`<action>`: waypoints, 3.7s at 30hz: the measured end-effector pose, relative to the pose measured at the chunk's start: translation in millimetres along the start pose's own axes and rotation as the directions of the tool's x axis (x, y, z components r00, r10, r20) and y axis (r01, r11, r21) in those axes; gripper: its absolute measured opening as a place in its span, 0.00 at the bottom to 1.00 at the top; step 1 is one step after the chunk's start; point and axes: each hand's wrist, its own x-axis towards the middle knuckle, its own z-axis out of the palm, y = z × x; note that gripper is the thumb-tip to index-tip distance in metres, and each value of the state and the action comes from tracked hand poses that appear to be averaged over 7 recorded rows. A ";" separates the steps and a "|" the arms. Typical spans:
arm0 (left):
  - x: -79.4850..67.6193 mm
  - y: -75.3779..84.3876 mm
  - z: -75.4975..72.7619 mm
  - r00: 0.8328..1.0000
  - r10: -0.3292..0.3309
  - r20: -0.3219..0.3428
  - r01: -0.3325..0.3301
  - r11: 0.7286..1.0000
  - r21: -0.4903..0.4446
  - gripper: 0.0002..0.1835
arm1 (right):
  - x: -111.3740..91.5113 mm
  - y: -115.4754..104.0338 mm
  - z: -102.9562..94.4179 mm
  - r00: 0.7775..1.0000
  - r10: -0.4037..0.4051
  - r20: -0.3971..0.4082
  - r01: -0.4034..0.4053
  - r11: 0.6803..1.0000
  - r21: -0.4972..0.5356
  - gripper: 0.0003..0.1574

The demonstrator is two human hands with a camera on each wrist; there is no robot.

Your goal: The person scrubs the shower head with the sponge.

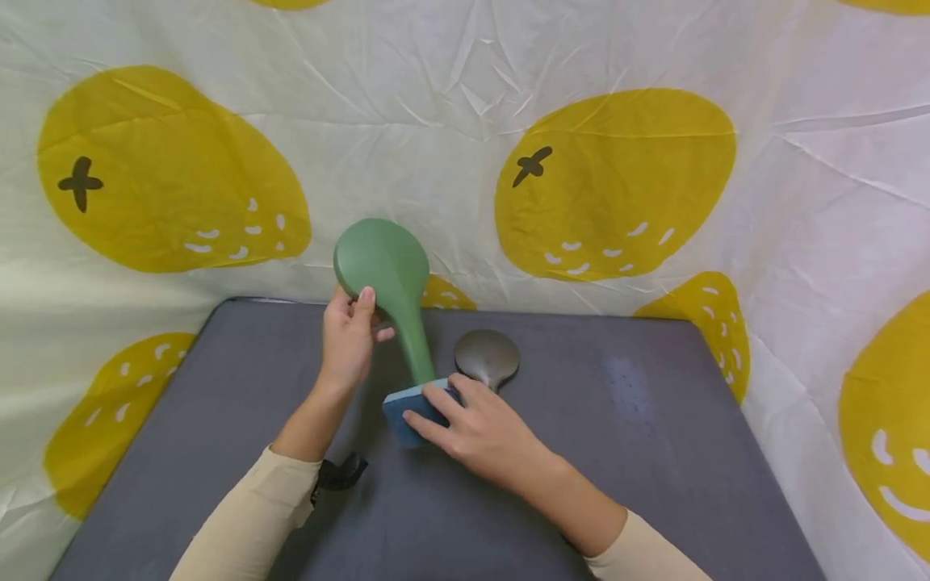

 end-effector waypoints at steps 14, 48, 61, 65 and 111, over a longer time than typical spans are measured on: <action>5.2 -2.2 -15.1 0.992 -0.120 -0.035 0.122 0.992 0.044 0.13 | -33.1 21.6 -4.6 0.967 0.241 0.079 -0.252 0.947 0.200 0.49; -14.9 -76.4 -52.8 0.903 -0.427 0.043 0.404 0.878 0.256 0.17 | -124.6 98.4 -25.2 0.800 0.591 0.103 -0.599 0.777 0.194 0.46; -11.6 -90.4 -52.6 0.869 -0.494 0.041 0.469 0.846 0.252 0.17 | -139.7 107.6 -13.7 0.764 0.637 0.104 -0.644 0.740 0.194 0.42; -10.8 -93.7 -52.9 0.856 -0.515 0.046 0.489 0.835 0.251 0.18 | -144.2 110.1 -10.7 0.759 0.645 0.090 -0.650 0.740 0.173 0.39; -9.7 -115.8 -91.0 0.809 -0.587 -0.017 0.558 0.759 0.336 0.25 | -159.8 109.7 33.1 0.402 0.812 0.424 -0.894 0.448 -0.010 0.38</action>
